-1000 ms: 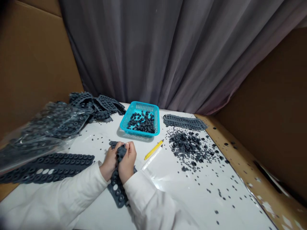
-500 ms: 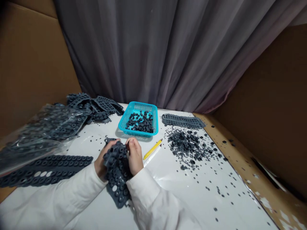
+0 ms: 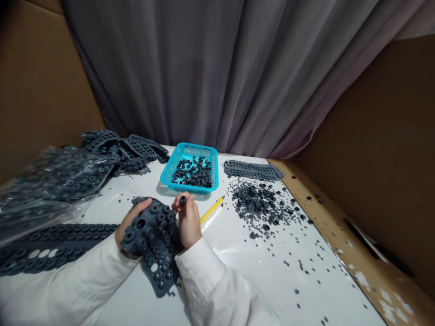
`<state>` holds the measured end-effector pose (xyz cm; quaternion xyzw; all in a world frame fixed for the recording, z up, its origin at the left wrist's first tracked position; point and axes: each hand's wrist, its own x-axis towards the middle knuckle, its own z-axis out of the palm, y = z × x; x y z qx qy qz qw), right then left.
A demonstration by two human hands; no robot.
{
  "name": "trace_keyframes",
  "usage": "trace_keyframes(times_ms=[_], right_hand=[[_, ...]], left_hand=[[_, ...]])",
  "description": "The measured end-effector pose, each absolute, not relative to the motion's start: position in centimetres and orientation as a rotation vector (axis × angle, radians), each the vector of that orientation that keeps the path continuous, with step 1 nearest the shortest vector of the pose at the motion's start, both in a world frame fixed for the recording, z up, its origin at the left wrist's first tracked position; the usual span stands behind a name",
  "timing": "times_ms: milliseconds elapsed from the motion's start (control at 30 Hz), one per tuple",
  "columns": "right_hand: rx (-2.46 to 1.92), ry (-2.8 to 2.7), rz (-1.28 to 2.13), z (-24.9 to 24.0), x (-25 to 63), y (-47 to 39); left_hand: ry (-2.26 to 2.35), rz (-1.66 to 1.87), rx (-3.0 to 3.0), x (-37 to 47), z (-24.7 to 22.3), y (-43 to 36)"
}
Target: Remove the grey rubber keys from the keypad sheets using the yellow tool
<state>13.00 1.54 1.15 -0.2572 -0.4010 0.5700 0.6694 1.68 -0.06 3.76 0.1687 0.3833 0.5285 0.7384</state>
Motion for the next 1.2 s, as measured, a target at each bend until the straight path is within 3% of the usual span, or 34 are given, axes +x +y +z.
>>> trace_keyframes(times_ms=[133, 333, 467, 633, 733, 1067, 1200], right_hand=[[-0.696, -0.973, 1.18, 1.2, 13.3, 1.6], [-1.169, -1.452, 0.382, 2.5, 17.5, 5.9], [-1.44, -1.772, 0.13, 4.6, 19.8, 7.5], [-0.959, -2.32, 0.333, 6.8, 18.7, 3.3], [-0.921, -2.478, 0.348, 6.8, 17.6, 1.5], [-0.9, -2.185, 0.566, 2.6, 15.8, 1.1], [-0.841, -2.216, 0.666, 3.0, 15.8, 0.6]], left_hand=[[0.944, 1.188, 0.421, 1.8, 4.1, -0.4], [1.061, 1.255, 0.559, 2.2, 3.1, 0.0], [1.025, 1.257, 0.683, 2.2, 2.7, 0.2], [0.963, 1.22, 0.887, 1.6, 2.1, 0.6], [0.891, 1.195, 1.003, 1.3, 1.9, 0.8], [0.906, 1.143, 0.928, 1.1, 2.0, 1.1], [0.919, 0.931, 1.172, 0.0, 3.2, 1.3]])
